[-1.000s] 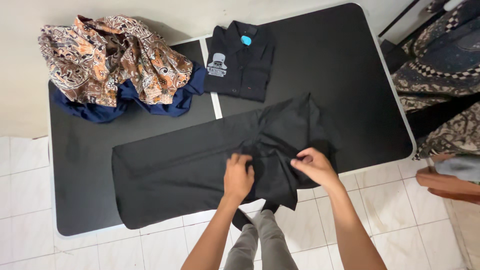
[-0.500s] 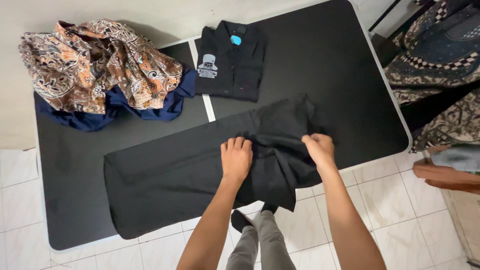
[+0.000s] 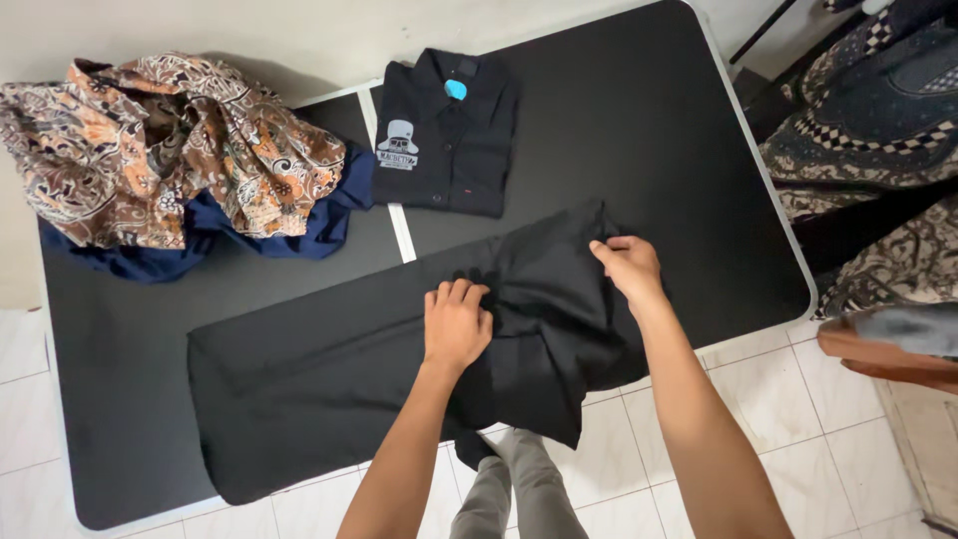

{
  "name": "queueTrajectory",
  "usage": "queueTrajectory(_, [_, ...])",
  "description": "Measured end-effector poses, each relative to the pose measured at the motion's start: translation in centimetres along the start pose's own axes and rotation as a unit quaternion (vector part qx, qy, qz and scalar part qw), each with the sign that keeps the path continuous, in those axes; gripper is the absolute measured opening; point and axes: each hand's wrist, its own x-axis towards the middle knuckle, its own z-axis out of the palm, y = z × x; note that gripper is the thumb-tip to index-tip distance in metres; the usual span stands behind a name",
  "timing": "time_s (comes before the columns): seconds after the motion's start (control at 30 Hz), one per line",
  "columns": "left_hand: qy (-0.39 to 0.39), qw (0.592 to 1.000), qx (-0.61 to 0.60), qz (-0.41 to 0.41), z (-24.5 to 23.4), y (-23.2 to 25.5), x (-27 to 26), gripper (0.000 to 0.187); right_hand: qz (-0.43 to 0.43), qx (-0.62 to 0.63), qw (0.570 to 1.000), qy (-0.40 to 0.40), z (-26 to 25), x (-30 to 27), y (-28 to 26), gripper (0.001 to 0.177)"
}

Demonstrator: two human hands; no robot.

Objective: The person folds black pants on a black folding table, smoothing the fabric by hand and aligning the legs.

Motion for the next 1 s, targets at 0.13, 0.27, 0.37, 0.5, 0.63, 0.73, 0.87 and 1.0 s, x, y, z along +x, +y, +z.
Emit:
queueTrajectory(0.13, [-0.007,0.997,-0.075,-0.009,0.9,0.9,2.1,0.029,-0.042,0.04,0.997,-0.059,0.9,2.3,1.0,0.053])
queueTrajectory(0.27, [0.036,0.992,-0.12,-0.016,2.8,1.6,4.5,0.014,0.004,0.026,0.996,-0.088,0.0,2.2,2.2,0.047])
queueTrajectory(0.37, [0.046,0.995,-0.09,-0.005,4.2,1.5,5.9,0.011,-0.034,-0.054,0.995,-0.082,-0.7,1.9,2.1,0.042])
queueTrajectory(0.5, [0.036,0.998,-0.038,0.024,4.8,1.7,6.6,0.017,0.06,-0.001,0.99,-0.124,-0.8,3.1,-0.5,0.032])
queueTrajectory(0.63, [0.044,0.998,-0.024,0.027,4.5,2.0,6.3,0.026,0.037,-0.054,0.996,-0.053,0.2,4.1,-2.7,0.03])
queueTrajectory(0.73, [0.047,0.999,-0.022,0.016,4.4,2.0,6.3,0.029,-0.056,-0.031,0.997,-0.041,0.7,5.0,-1.9,0.023])
queueTrajectory(0.87, [0.041,0.999,-0.022,0.009,4.4,2.0,6.5,0.03,-0.015,0.122,0.987,-0.105,0.8,4.9,-2.2,0.032])
queueTrajectory(1.0, [0.027,0.999,-0.031,0.002,4.5,2.0,6.4,0.031,-0.049,-0.036,0.998,-0.01,1.2,3.3,-5.0,0.045])
